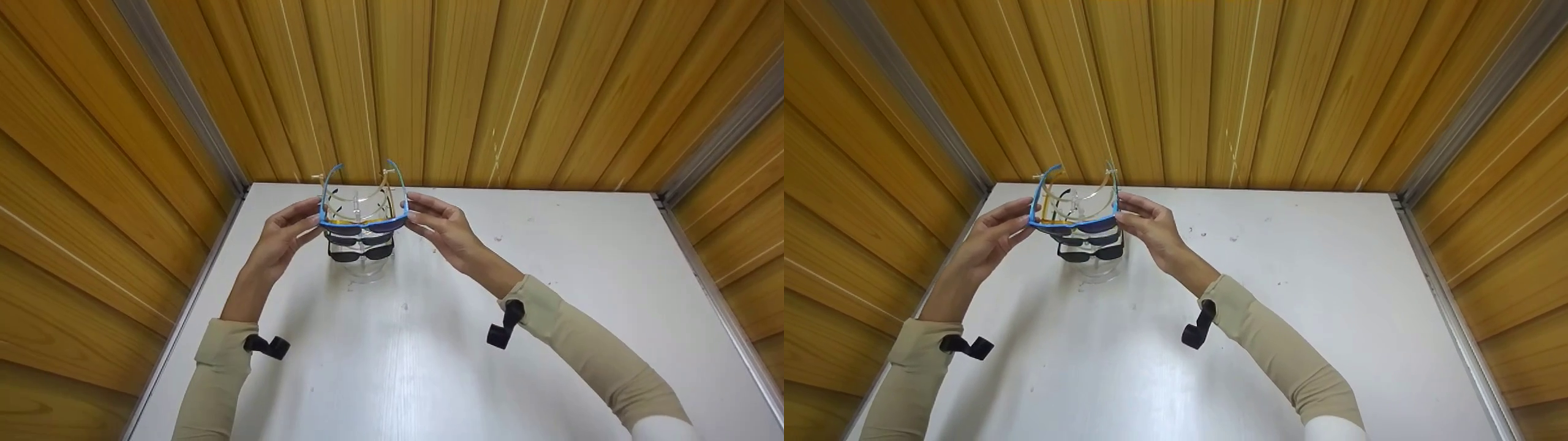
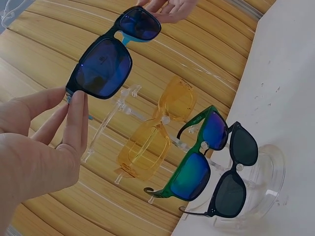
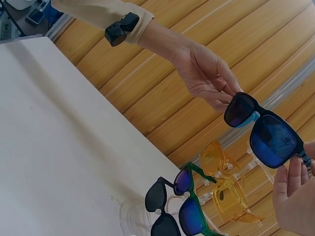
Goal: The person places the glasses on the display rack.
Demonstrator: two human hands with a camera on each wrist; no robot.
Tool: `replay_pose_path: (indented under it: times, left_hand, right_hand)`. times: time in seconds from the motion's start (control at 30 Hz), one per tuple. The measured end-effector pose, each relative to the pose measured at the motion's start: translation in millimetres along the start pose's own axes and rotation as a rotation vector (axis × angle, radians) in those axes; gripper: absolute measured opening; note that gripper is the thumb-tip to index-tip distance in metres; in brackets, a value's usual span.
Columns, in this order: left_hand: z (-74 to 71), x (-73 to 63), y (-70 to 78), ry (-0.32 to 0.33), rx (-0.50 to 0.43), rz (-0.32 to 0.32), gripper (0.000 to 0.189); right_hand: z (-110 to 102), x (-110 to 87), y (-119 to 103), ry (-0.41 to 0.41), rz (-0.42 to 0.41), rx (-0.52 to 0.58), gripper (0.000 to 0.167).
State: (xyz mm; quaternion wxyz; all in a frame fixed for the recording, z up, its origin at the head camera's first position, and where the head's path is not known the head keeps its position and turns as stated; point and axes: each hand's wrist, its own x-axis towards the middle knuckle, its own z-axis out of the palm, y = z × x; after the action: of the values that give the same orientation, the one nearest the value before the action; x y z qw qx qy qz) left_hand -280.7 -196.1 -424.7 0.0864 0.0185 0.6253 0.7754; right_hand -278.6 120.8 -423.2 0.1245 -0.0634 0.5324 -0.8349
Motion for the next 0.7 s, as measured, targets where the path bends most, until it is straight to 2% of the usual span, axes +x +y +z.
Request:
replay_pose_path:
  times: [0.2,0.4,0.7]
  left_hand:
    - [-4.0,6.7,6.8,0.013,-0.017,0.008,0.041]
    - [-8.8,16.6,10.8,0.035,0.008,-0.024,0.049]
    - [-12.9,26.5,6.9,0.064,-0.023,-0.043,0.046]
  right_hand:
    - [4,13.0,0,0.007,-0.01,-0.009,0.044]
    - [6,25.4,2,0.024,-0.006,-0.025,0.044]
    - [7,38.9,9,0.053,0.011,-0.034,0.043]
